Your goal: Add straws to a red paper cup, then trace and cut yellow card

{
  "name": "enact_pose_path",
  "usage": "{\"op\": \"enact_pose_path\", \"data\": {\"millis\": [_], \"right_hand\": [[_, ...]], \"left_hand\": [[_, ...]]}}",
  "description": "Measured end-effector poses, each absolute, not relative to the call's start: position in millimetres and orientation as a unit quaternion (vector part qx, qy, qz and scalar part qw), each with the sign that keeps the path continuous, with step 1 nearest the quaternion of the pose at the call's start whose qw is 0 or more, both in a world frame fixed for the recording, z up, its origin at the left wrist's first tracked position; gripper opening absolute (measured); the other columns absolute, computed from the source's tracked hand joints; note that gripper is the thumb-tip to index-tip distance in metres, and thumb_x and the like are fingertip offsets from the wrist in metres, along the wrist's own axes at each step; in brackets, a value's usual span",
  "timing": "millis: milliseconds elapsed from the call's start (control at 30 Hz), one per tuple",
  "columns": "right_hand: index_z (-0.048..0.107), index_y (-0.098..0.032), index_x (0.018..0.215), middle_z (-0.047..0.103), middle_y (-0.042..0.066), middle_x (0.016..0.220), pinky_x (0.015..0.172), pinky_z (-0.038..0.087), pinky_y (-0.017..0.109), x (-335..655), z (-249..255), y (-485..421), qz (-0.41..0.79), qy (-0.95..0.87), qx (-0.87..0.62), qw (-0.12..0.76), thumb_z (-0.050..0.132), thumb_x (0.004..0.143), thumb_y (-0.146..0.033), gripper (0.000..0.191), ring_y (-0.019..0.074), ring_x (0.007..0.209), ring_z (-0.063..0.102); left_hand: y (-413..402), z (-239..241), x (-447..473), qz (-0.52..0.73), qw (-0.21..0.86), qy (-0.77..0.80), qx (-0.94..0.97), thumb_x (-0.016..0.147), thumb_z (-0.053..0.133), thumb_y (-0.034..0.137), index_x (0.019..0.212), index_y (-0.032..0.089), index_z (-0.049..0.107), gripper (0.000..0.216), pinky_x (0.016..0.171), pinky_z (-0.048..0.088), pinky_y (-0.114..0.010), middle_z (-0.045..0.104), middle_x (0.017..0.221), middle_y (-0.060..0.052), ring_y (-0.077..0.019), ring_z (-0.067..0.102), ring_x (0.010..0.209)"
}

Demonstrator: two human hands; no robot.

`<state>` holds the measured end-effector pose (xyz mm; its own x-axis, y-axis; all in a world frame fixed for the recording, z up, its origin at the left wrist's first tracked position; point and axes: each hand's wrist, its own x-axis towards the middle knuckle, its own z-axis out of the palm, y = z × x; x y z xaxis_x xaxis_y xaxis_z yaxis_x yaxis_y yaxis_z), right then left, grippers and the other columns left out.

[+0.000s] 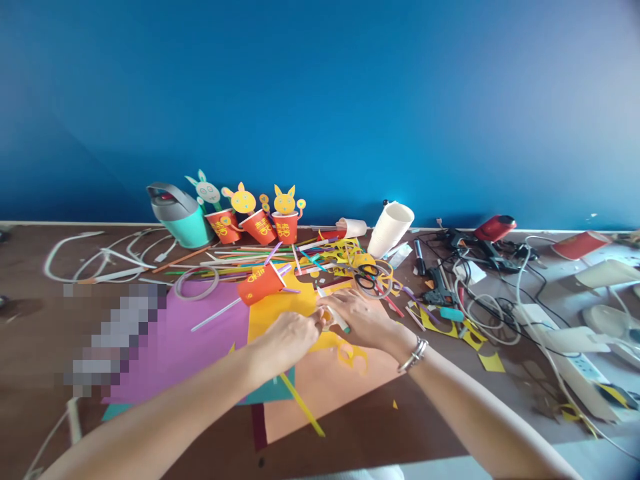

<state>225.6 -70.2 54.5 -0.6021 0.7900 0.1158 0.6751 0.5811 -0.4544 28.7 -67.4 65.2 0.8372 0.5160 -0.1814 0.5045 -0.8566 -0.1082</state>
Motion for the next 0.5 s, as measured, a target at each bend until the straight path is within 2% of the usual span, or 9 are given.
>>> {"op": "enact_pose_path", "data": {"millis": [100, 200, 333, 500], "right_hand": [[0.053, -0.018, 0.119, 0.064, 0.011, 0.112, 0.093, 0.042, 0.040, 225, 52, -67, 0.172, -0.878, -0.420, 0.154, 0.059, 0.073, -0.007, 0.048, 0.0247, 0.107, 0.057], [0.051, -0.018, 0.123, 0.062, 0.012, 0.117, 0.094, 0.043, 0.039, 226, 52, -66, 0.173, -0.877, -0.417, 0.165, 0.058, 0.074, -0.006, 0.051, 0.0241, 0.111, 0.057], [0.048, -0.019, 0.127, 0.061, 0.012, 0.119, 0.095, 0.044, 0.040, 226, 53, -64, 0.180, -0.878, -0.413, 0.162, 0.054, 0.075, -0.004, 0.055, 0.0235, 0.111, 0.057], [0.049, -0.020, 0.128, 0.060, 0.012, 0.123, 0.097, 0.045, 0.040, 226, 60, -62, 0.208, -0.869, -0.428, 0.133, 0.052, 0.074, -0.002, 0.057, 0.0233, 0.116, 0.056]], "left_hand": [[-85, 61, 35, 0.101, 0.079, -0.303, -0.944, 0.077, 0.047, -0.005, 0.112, 0.009, 0.062, 0.041, 0.045, 0.044, -0.024, 0.068, 0.100, -0.016, -0.0147, 0.063, 0.055], [-106, 52, 49, 0.085, 0.136, -0.352, -0.922, 0.076, 0.049, -0.004, 0.121, 0.006, 0.060, 0.047, 0.047, 0.047, -0.024, 0.068, 0.101, -0.021, -0.0154, 0.062, 0.055], [-117, 40, 71, 0.142, 0.106, -0.403, -0.898, 0.073, 0.050, -0.006, 0.128, 0.004, 0.056, 0.056, 0.040, 0.044, -0.021, 0.070, 0.096, -0.022, -0.0143, 0.061, 0.048], [-114, 28, 82, 0.102, 0.064, -0.451, -0.884, 0.076, 0.049, -0.003, 0.130, 0.006, 0.055, 0.055, 0.038, 0.045, -0.020, 0.069, 0.100, -0.027, -0.0138, 0.061, 0.045]]}}
